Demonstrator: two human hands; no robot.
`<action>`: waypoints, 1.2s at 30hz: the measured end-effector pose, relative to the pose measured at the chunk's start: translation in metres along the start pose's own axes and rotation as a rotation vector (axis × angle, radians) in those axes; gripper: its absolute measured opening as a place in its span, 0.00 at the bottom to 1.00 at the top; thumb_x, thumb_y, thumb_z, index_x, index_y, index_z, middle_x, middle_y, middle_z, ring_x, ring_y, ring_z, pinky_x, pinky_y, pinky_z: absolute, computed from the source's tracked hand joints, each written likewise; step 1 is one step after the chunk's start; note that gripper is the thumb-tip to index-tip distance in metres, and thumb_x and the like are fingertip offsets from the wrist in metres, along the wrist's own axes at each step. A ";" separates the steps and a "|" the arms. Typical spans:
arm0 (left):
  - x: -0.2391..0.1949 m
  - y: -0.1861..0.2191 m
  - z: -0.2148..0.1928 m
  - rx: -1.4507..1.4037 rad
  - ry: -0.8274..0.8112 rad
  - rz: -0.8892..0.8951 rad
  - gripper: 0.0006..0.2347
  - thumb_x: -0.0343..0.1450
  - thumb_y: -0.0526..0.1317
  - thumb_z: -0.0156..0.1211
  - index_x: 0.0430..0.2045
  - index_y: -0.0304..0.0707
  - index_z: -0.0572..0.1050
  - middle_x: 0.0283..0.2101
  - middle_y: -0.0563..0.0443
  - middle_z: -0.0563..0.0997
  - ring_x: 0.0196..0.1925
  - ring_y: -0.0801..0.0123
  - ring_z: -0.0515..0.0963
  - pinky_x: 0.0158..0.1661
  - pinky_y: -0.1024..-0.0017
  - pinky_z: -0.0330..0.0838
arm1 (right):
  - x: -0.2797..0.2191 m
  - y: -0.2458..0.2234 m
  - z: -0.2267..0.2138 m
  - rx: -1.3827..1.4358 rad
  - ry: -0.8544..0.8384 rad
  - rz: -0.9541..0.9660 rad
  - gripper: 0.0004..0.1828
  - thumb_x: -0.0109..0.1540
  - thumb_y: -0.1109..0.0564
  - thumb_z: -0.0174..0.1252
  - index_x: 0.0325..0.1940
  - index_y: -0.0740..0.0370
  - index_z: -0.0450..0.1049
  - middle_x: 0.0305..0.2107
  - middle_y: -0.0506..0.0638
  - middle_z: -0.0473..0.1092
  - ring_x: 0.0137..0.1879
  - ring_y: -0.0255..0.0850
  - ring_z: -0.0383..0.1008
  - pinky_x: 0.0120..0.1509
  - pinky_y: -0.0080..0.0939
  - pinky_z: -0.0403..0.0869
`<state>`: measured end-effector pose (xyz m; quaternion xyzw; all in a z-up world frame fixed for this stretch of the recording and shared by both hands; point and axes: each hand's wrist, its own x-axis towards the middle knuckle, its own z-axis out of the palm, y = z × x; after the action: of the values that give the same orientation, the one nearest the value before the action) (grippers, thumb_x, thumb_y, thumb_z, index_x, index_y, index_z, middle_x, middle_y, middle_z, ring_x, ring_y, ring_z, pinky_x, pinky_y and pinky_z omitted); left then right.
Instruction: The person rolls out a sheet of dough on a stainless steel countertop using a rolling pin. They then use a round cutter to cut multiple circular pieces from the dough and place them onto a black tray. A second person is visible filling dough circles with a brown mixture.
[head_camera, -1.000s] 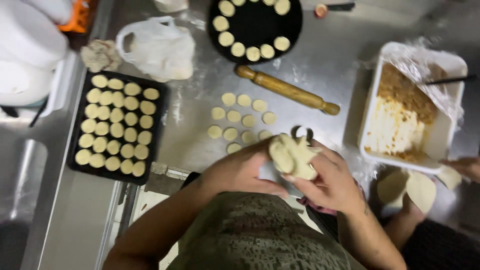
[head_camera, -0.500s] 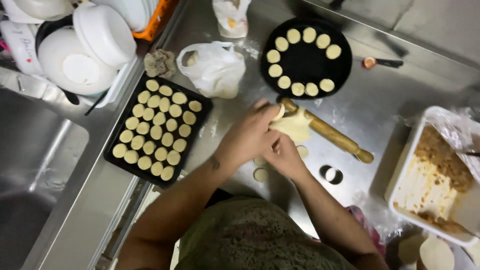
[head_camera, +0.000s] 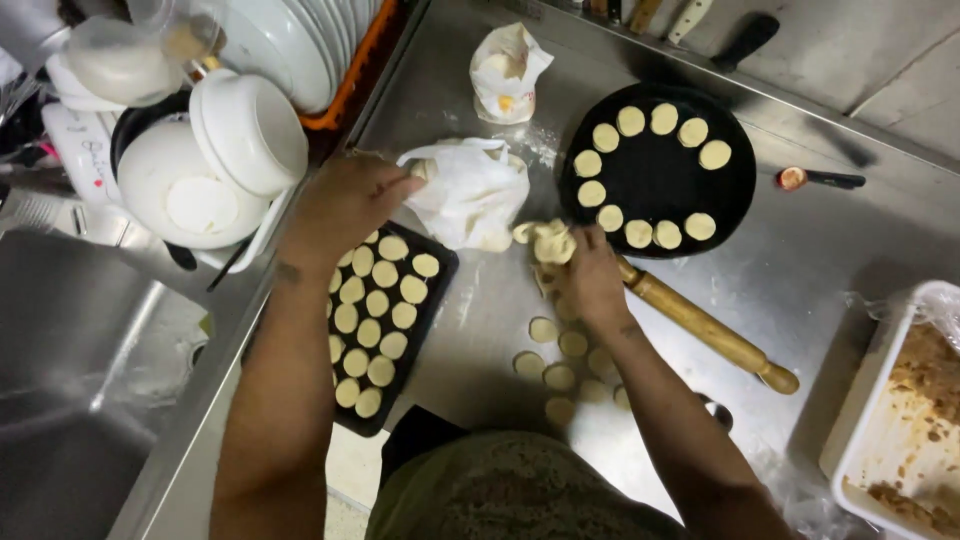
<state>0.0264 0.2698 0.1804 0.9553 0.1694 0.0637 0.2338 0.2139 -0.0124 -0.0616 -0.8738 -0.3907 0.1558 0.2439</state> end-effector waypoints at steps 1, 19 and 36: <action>0.009 -0.023 0.021 -0.003 -0.005 -0.001 0.10 0.76 0.42 0.62 0.37 0.32 0.84 0.26 0.38 0.83 0.32 0.47 0.85 0.33 0.61 0.78 | -0.011 -0.017 -0.007 0.000 -0.004 0.004 0.45 0.46 0.61 0.72 0.67 0.65 0.65 0.56 0.68 0.62 0.55 0.72 0.72 0.60 0.67 0.76; -0.044 0.101 0.098 -0.657 -0.261 -0.091 0.20 0.71 0.40 0.57 0.60 0.46 0.75 0.53 0.41 0.82 0.53 0.51 0.84 0.52 0.60 0.79 | -0.004 -0.021 -0.071 0.550 0.261 0.136 0.23 0.61 0.57 0.65 0.61 0.55 0.75 0.42 0.62 0.72 0.45 0.56 0.77 0.48 0.52 0.77; 0.053 -0.027 0.216 0.293 0.313 -0.105 0.30 0.63 0.50 0.71 0.60 0.45 0.71 0.43 0.45 0.76 0.45 0.49 0.82 0.39 0.53 0.82 | 0.010 -0.129 -0.134 1.000 0.135 -0.170 0.16 0.62 0.63 0.56 0.54 0.65 0.71 0.28 0.54 0.69 0.32 0.37 0.73 0.35 0.36 0.74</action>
<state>0.1113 0.2190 -0.0211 0.9474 0.2605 0.1738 0.0664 0.2043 0.0282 0.1198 -0.6233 -0.3217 0.2467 0.6687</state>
